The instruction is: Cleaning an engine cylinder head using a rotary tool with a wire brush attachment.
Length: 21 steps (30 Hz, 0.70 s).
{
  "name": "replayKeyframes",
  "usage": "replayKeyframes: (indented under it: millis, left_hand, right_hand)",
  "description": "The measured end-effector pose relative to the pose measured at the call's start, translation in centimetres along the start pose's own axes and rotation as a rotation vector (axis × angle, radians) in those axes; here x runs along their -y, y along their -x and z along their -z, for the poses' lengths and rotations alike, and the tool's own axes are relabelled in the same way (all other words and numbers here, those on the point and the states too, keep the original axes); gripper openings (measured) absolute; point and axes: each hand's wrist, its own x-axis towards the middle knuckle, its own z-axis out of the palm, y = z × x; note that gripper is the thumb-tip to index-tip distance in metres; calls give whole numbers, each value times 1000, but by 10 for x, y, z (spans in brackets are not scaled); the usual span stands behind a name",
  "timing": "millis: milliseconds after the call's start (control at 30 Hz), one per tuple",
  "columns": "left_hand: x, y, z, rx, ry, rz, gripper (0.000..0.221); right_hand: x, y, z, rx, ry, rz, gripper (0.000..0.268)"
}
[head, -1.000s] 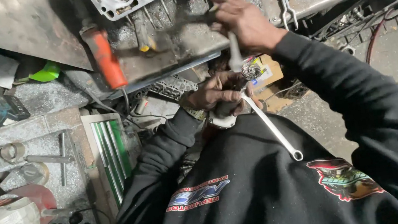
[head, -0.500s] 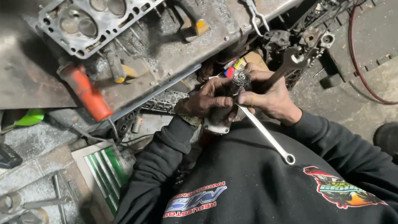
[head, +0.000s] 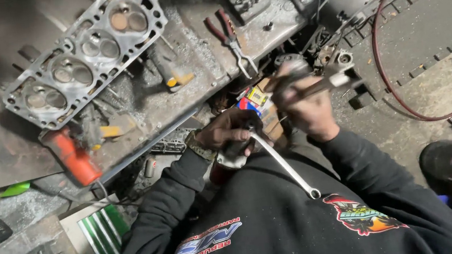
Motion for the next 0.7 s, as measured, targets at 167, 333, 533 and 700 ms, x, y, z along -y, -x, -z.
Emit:
replayKeyframes:
  millis: [167,333,533,700]
  left_hand:
    - [5,-45,10,-51,141,-49,32]
    - [1,-90,3,-151,122,-96,32]
    - [3,-127,-13,-325,50,-191,37]
    - [-6,-149,-25,-417,-2,-185,35]
  right_hand:
    - [19,-30,157,-488,-309,184,20]
    - [-66,-14,341,-682,111,-97,17]
    - [-152,-51,461,-511,485,-499,23]
    - [-196,-123,508,-383,670,-373,37]
